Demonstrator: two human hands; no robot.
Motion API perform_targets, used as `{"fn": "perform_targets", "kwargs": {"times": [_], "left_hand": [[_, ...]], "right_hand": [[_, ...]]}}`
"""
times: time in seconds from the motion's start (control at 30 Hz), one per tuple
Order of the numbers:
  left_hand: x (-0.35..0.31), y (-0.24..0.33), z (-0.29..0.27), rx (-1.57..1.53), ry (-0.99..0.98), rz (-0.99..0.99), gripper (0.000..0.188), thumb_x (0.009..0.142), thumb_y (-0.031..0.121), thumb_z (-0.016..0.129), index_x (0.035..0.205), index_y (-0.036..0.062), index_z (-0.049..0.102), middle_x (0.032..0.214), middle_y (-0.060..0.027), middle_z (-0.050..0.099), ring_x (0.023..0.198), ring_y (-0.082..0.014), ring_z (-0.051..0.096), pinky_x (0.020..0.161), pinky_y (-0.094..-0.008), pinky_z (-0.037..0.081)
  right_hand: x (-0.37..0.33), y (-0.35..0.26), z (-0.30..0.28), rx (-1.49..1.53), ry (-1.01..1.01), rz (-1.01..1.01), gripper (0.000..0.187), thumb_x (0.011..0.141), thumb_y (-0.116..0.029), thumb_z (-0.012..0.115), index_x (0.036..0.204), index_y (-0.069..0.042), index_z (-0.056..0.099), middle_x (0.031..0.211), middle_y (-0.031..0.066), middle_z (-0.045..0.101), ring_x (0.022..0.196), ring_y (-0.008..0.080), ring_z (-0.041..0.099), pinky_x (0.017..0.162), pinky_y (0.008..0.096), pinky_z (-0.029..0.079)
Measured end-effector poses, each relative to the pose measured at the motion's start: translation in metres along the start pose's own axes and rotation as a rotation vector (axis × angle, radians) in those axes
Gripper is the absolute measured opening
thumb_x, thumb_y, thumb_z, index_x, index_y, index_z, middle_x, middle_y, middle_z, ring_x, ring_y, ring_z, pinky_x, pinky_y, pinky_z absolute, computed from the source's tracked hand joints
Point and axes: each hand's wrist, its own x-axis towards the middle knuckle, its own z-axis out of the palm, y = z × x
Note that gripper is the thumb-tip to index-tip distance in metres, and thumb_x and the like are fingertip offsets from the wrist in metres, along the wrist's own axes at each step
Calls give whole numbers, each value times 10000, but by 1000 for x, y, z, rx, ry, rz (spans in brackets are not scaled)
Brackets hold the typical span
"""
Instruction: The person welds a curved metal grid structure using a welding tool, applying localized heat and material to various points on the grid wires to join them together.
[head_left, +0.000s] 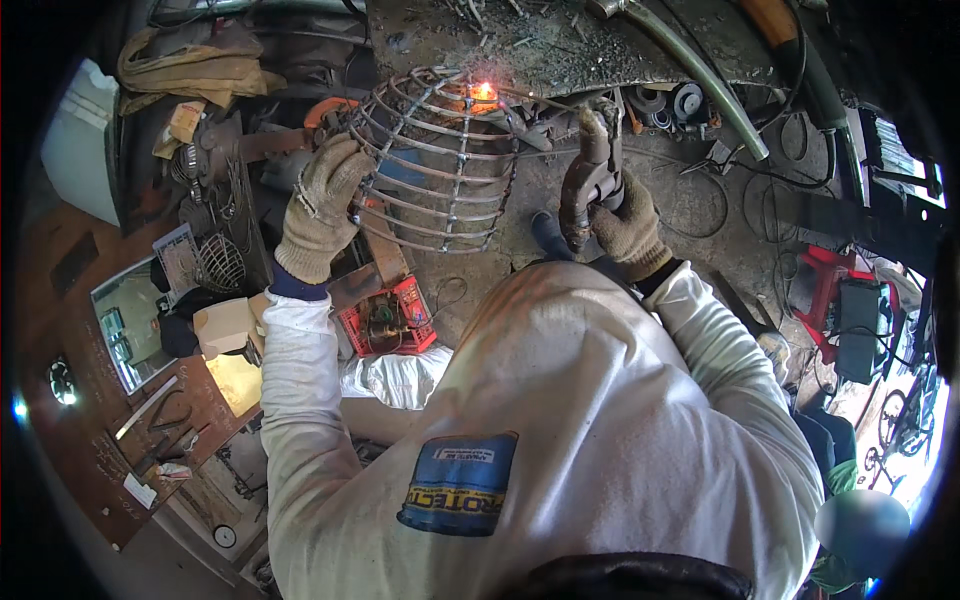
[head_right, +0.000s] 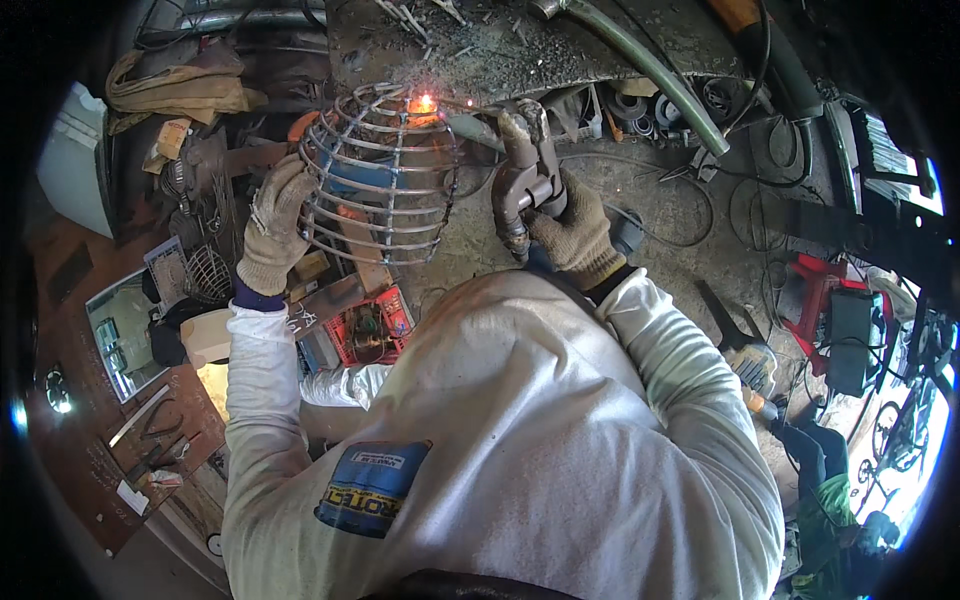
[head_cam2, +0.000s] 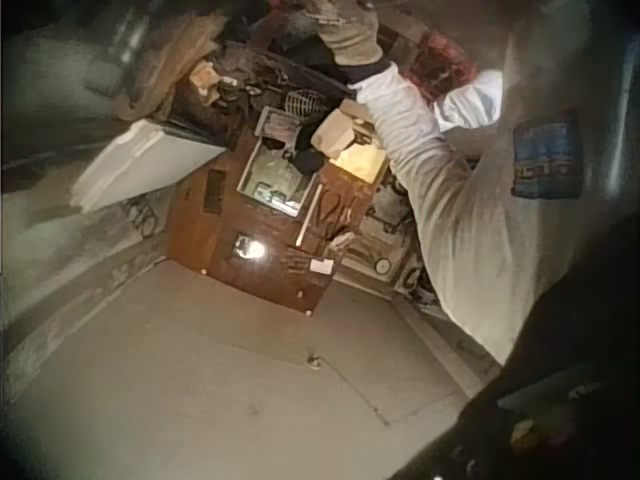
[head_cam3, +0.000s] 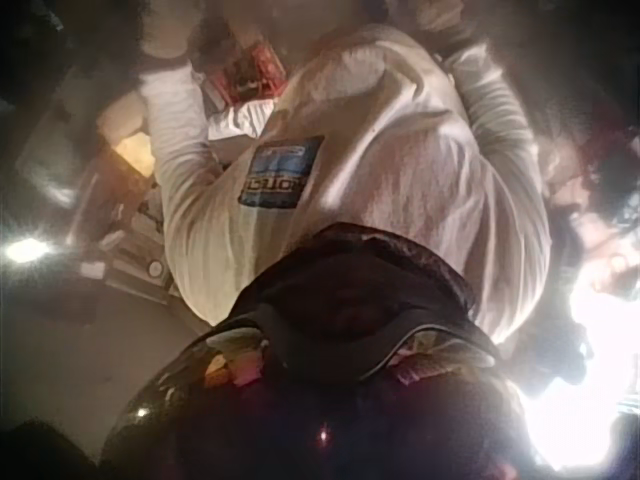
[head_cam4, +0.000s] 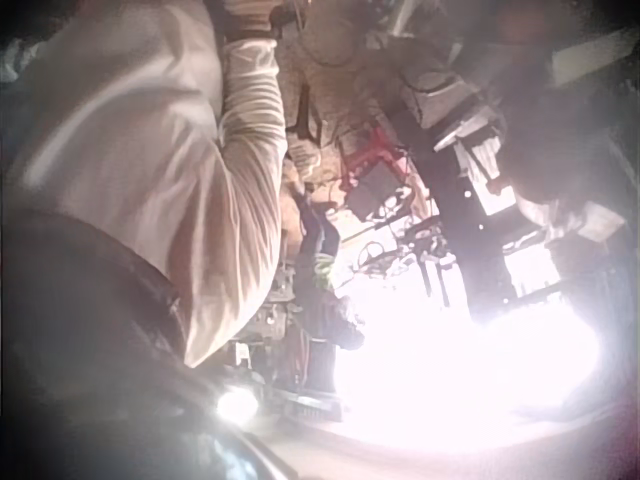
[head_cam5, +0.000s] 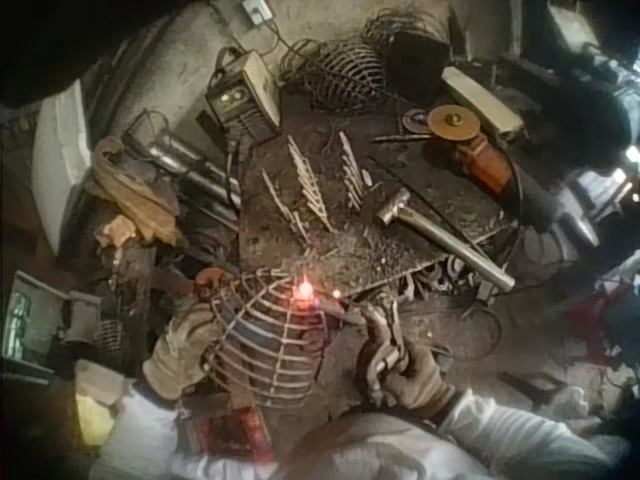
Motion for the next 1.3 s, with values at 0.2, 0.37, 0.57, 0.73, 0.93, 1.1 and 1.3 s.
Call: {"fn": "perform_targets", "kwargs": {"times": [0.2,0.37,0.57,0.73,0.93,1.1,1.3], "left_hand": [[-11,-10,4,53,-17,36,696,680,-88,639,1321,149,501,1303,-141,513,1235,-353,526,999,-449,478],[5,0,2,1,27,64,652,665,-86,604,1282,111,525,1273,-143,528,1216,-358,536,967,-438,499],[3,0,-1,12,23,51,532,684,-30,622,1197,103,575,1237,-149,538,1182,-369,549,955,-445,504],[3,1,-1,11,0,26,542,671,-24,655,1191,105,575,1246,-147,538,1184,-380,545,964,-456,496],[1,4,2,33,28,17,563,700,-32,662,1228,139,567,1250,-120,538,1204,-366,534,985,-461,490],[-1,2,3,11,28,25,560,697,-30,652,1225,138,567,1257,-120,538,1209,-357,535,990,-457,491],[-3,2,9,20,17,-14,492,747,-39,689,1209,81,570,1224,-164,569,1189,-375,546,972,-452,485]], "right_hand": [[3,10,3,20,-8,-67,299,789,-238,734,982,-54,599,845,100,662,783,195,656,712,320,512],[0,13,2,29,-2,-47,293,798,-217,711,997,-38,592,843,88,653,763,183,633,709,322,512],[0,-4,-6,84,7,-31,393,759,-246,700,1067,-16,615,893,102,683,832,206,657,760,339,515],[2,-8,-4,-58,47,-24,363,754,-192,691,1064,-16,621,896,132,690,853,219,677,774,349,516],[3,-3,-6,7,-11,-53,382,776,-201,693,1106,-19,630,946,146,702,888,229,682,790,341,514],[2,-1,-5,-7,-23,27,396,767,-221,704,1104,-23,637,971,161,706,911,251,690,805,351,514],[6,23,-2,11,-27,56,317,779,-201,690,1045,-41,631,920,113,681,869,240,666,781,363,517]]}}
